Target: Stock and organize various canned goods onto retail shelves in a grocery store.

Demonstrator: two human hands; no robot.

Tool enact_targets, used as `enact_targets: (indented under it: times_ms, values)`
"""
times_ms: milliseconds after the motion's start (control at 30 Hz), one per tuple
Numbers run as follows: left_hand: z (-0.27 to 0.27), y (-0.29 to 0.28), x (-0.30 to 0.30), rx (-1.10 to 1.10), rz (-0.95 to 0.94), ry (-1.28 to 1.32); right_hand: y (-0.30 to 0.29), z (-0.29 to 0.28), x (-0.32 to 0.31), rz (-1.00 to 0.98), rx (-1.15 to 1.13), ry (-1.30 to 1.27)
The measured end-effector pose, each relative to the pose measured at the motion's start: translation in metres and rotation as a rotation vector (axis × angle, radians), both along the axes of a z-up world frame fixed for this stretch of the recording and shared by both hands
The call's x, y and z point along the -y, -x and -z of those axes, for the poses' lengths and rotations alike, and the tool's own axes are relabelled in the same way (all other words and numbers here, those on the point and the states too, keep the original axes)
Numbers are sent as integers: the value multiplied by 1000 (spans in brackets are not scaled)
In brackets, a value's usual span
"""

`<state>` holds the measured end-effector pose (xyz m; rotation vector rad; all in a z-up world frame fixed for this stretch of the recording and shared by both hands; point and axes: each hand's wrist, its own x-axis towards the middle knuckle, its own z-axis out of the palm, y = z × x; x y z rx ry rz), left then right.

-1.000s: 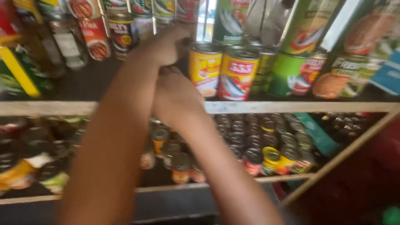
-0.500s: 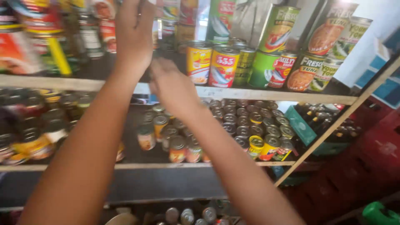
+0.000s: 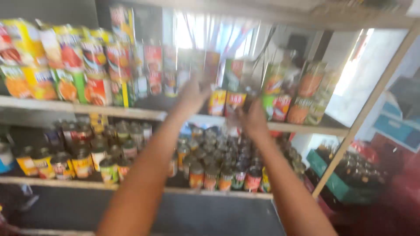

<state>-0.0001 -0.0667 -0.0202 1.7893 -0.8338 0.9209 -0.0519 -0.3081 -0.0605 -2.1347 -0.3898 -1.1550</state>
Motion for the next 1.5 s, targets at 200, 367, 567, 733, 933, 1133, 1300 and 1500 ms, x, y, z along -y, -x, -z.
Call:
enact_targets:
  times_ms: [200,367,567,733,933,1133,1300,1500]
  values:
    - [30,-26,43,-75,-179,-66,8,-3,-18,7,81,-36]
    - [28,4,52,-103,-218,-16,44,-14,-45,203,-77,-23]
    - [34,-15,46,-166,-193,-3,45,-16,-56,356,-279,33]
    - [31,-23,10,-319,-366,-189,41,-10,-54,351,-213,9]
    - [28,2,-25,-205,-202,-49,38,-17,-55,265,-214,-85]
    - [41,-11,-24,-226,-173,-22,24,-42,-83,-58,-28,-362]
    - [16,20,-23,-372,-225,-88,12,-89,-106,-157,95,-394]
    - [22,15,-24,-394,-248,-105,-12,-94,-123,-234,90,-262]
